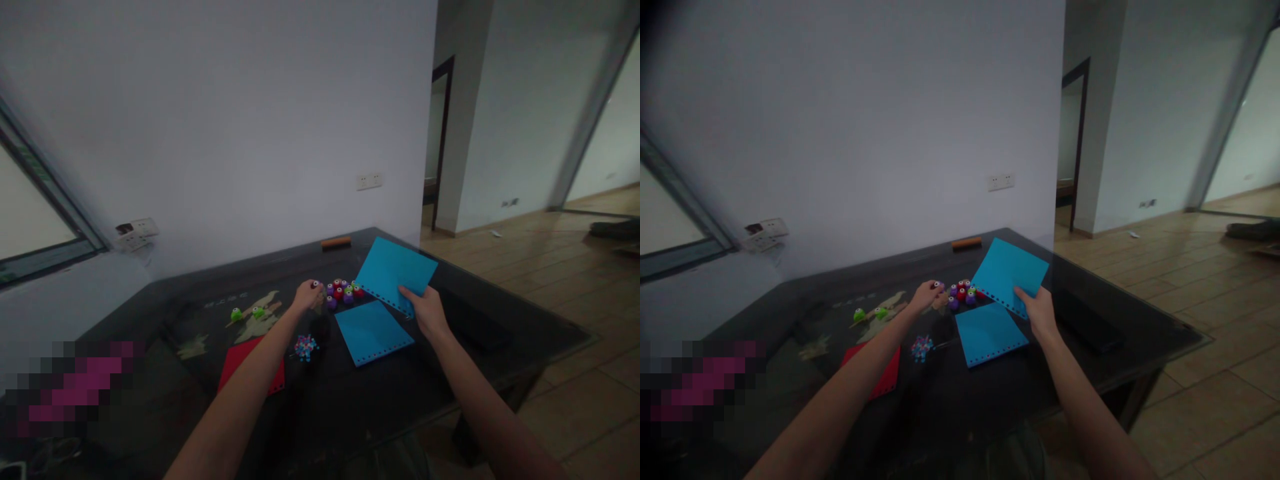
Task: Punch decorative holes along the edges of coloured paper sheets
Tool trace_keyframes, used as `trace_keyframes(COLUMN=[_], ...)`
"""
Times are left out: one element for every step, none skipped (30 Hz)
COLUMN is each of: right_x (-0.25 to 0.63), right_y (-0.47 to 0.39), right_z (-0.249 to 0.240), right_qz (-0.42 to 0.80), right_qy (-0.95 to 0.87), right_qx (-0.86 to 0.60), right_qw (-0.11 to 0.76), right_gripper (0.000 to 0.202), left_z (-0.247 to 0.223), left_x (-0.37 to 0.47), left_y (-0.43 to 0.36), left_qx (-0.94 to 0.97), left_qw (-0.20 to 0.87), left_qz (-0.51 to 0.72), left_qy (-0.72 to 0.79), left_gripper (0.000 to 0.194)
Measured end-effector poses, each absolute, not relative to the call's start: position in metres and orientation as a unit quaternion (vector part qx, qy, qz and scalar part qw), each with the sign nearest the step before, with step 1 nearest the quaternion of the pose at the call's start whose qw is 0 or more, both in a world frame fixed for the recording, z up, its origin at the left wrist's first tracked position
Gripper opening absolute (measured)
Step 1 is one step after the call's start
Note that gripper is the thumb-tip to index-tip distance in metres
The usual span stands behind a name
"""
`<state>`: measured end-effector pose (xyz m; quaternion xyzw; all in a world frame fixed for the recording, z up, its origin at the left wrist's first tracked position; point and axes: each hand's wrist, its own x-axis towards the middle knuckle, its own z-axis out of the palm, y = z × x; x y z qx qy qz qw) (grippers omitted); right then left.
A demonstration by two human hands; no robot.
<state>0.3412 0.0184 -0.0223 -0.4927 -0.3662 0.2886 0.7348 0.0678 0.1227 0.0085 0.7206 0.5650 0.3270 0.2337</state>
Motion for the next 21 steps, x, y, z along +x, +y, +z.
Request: trace_keyframes(right_x=[0.34,0.34,0.339,0.338,0.337,0.336,0.335,0.334,0.334,0.333,0.333,0.332,0.332,0.332,0.332,0.332,0.332,0.332,0.332,0.332,0.332], right_y=[0.018,0.017,0.017,0.016,0.015,0.015,0.014,0.014,0.014,0.013,0.013,0.013,0.013,0.012,0.012,0.012,0.012,0.012,0.012,0.012,0.012], right_z=[-0.021,-0.02,-0.02,-0.019,-0.018,-0.017,-0.017,-0.016,-0.015,-0.014,-0.013,-0.013,-0.012,-0.012,-0.012,-0.012,-0.012,-0.012,-0.013,-0.013,-0.013], right_qz=[0.296,0.303,0.306,0.309,0.312,0.314,0.315,0.315,0.315,0.315,0.317,0.319,0.323,0.326,0.328,0.33,0.329,0.327,0.324,0.321,0.318], right_qy=[-0.365,-0.364,-0.366,-0.371,-0.374,-0.377,-0.379,-0.38,-0.379,-0.377,-0.374,-0.37,-0.368,-0.366,-0.366,-0.366,-0.366,-0.366,-0.365,-0.364,-0.366], right_qx=[-0.496,-0.497,-0.497,-0.495,-0.493,-0.491,-0.489,-0.487,-0.487,-0.488,-0.49,-0.491,-0.491,-0.491,-0.49,-0.489,-0.487,-0.486,-0.487,-0.488,-0.489], right_qw=[0.73,0.727,0.725,0.723,0.721,0.72,0.719,0.72,0.721,0.721,0.721,0.721,0.72,0.72,0.72,0.72,0.722,0.723,0.725,0.725,0.725], right_gripper=[0.038,0.039,0.039,0.039,0.039,0.039,0.039,0.039,0.039,0.039,0.038,0.038,0.038,0.038,0.038,0.038,0.038,0.039,0.039,0.04,0.039], left_z=[0.005,0.002,-0.002,-0.006,-0.01,-0.013,-0.017,-0.019,-0.021,-0.022,-0.022,-0.021,-0.019,-0.016,-0.014,-0.011,-0.008,-0.005,-0.003,-0.002,-0.001], left_x=[0.067,0.067,0.068,0.068,0.069,0.071,0.072,0.074,0.075,0.077,0.079,0.081,0.084,0.088,0.092,0.098,0.104,0.111,0.118,0.126,0.134], left_y=[0.128,0.133,0.137,0.142,0.146,0.149,0.153,0.155,0.158,0.16,0.161,0.163,0.164,0.166,0.168,0.17,0.173,0.175,0.178,0.181,0.183], left_qx=[0.72,0.718,0.716,0.714,0.711,0.708,0.705,0.703,0.702,0.701,0.701,0.701,0.703,0.705,0.709,0.714,0.721,0.73,0.738,0.746,0.752], left_qw=[0.227,0.221,0.215,0.209,0.202,0.196,0.189,0.184,0.178,0.173,0.167,0.161,0.155,0.15,0.145,0.141,0.139,0.138,0.138,0.139,0.142], left_qz=[0.317,0.307,0.297,0.29,0.285,0.283,0.283,0.284,0.286,0.289,0.294,0.301,0.309,0.317,0.324,0.33,0.333,0.334,0.331,0.326,0.319], left_qy=[0.574,0.584,0.594,0.602,0.61,0.617,0.622,0.625,0.628,0.628,0.628,0.626,0.622,0.617,0.61,0.601,0.591,0.581,0.572,0.564,0.559], left_gripper=[0.018,0.016,0.013,0.01,0.008,0.008,0.011,0.014,0.016,0.016,0.017,0.017,0.018,0.019,0.021,0.022,0.022,0.023,0.023,0.023,0.023])
